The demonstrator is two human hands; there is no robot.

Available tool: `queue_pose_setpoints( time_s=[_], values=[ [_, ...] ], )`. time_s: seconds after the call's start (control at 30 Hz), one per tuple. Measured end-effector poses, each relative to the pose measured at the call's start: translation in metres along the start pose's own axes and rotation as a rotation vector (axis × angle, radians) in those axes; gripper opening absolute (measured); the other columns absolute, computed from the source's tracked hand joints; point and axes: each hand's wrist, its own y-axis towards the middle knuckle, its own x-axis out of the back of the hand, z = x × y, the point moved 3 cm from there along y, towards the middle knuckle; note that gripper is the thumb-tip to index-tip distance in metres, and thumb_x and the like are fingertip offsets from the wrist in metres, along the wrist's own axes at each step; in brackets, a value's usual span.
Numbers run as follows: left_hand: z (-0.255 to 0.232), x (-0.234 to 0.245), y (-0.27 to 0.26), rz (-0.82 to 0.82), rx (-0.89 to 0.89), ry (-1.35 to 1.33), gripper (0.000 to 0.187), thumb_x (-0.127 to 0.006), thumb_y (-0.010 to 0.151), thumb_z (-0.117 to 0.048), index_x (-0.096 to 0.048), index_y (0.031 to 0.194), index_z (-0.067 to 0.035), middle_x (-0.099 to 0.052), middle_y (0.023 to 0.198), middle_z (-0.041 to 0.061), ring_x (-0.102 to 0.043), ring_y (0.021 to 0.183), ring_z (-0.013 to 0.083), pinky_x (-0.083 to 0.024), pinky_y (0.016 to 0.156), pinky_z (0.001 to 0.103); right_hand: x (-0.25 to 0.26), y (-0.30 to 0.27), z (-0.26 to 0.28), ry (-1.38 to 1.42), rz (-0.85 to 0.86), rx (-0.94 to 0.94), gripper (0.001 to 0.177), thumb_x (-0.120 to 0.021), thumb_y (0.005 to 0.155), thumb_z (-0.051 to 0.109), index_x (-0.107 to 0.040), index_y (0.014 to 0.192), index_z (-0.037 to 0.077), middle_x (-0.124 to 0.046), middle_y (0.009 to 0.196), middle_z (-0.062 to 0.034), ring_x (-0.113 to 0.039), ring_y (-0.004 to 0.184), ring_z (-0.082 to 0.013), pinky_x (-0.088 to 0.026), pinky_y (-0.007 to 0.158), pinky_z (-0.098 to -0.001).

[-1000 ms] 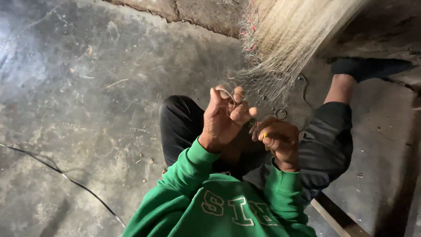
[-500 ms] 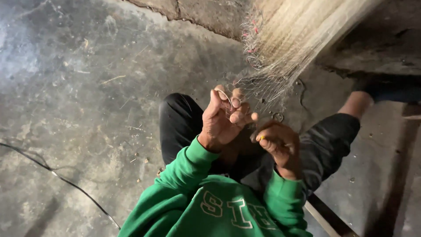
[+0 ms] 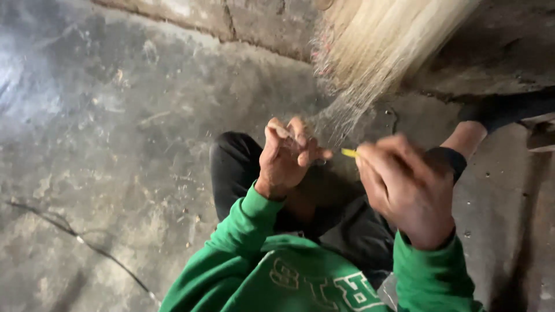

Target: The person repairs a fishing net by tying knots in the mesh with thread, then trimming the thread with scissors. The person also uses a stick to tap the thread.

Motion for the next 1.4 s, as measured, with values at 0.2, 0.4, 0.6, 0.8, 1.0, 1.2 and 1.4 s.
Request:
queue_pose_setpoints(
  time_s=[0.2, 0.4, 0.6, 0.8, 1.0, 1.2, 1.4],
  values=[
    [0.004, 0.000, -0.001, 0.028, 0.050, -0.155, 0.030, -0.031, 0.099, -0.034, -0.053, 0.095, -0.014, -0.048, 0.091, 0.007, -0.035, 0.059, 0.0155, -0.045, 0.086, 0.053, -0.009, 0.014, 0.002, -0.036, 0.065, 0.076, 0.002, -0.054, 0.089, -0.010, -0.055, 0.089, -0.008, -0.049, 0.083, -0.0113, -0.053, 0.075, -0.0178, -0.045, 0.073, -0.0238],
    [0.001, -0.009, 0.003, 0.047, 0.028, -0.107, 0.027, -0.034, 0.097, -0.034, -0.052, 0.091, -0.015, -0.045, 0.086, 0.007, -0.037, 0.054, 0.0150, -0.046, 0.083, 0.053, -0.008, 0.025, 0.010, -0.585, 0.041, 0.195, 0.027, -0.064, 0.090, 0.003, -0.049, 0.072, 0.016, -0.049, 0.078, 0.0009, -0.046, 0.064, -0.0173, -0.034, 0.061, -0.0261],
    [0.001, -0.003, -0.001, 0.035, 0.005, -0.029, 0.018, -0.039, 0.095, -0.033, -0.049, 0.090, -0.019, -0.044, 0.086, 0.007, -0.037, 0.053, 0.0155, -0.046, 0.082, 0.054, -0.013, 0.028, 0.005, -0.686, 0.046, 0.267, 0.023, -0.066, 0.081, 0.005, -0.053, 0.077, 0.024, -0.048, 0.077, 0.0113, -0.046, 0.068, -0.0141, -0.021, 0.065, -0.0311],
    [0.007, 0.001, -0.002, -0.052, 0.059, -0.129, 0.026, -0.035, 0.096, -0.036, -0.048, 0.088, -0.016, -0.042, 0.084, 0.007, -0.031, 0.050, 0.0141, -0.048, 0.079, 0.051, -0.020, 0.030, -0.019, 0.011, 0.079, 0.320, 0.009, -0.068, 0.082, 0.005, -0.061, 0.079, 0.010, -0.059, 0.083, -0.0049, -0.050, 0.065, -0.0222, -0.039, 0.062, -0.0353],
    [0.017, -0.003, 0.001, -0.088, 0.065, -0.162, 0.025, -0.038, 0.092, -0.035, -0.043, 0.083, -0.013, -0.042, 0.080, 0.005, -0.037, 0.049, 0.0106, -0.033, 0.045, 0.017, -0.037, 0.027, -0.008, 0.046, 0.037, 0.418, 0.011, -0.066, 0.084, 0.017, -0.066, 0.090, 0.008, -0.053, 0.078, -0.0059, -0.044, 0.066, -0.0232, -0.037, 0.064, -0.0366],
    [0.019, 0.014, -0.003, -0.071, 0.070, -0.216, 0.029, -0.034, 0.096, -0.034, -0.054, 0.090, -0.013, -0.056, 0.094, 0.009, -0.032, 0.055, 0.0127, -0.030, 0.056, 0.021, -0.028, 0.007, 0.031, 0.187, -0.284, 0.399, 0.011, -0.061, 0.079, -0.002, -0.063, 0.073, 0.006, -0.053, 0.080, -0.0101, -0.043, 0.065, -0.0317, -0.032, 0.053, -0.0439],
    [0.015, 0.022, -0.003, -0.132, 0.131, -0.251, 0.024, -0.041, 0.095, -0.036, -0.053, 0.090, -0.016, -0.052, 0.096, 0.008, -0.038, 0.060, 0.0123, -0.047, 0.083, 0.051, -0.045, -0.040, 0.084, 0.611, -0.076, 0.521, 0.011, -0.048, 0.085, 0.015, -0.046, 0.095, 0.012, -0.054, 0.093, -0.0049, -0.056, 0.088, -0.0227, -0.049, 0.080, -0.0508]
  ],
)
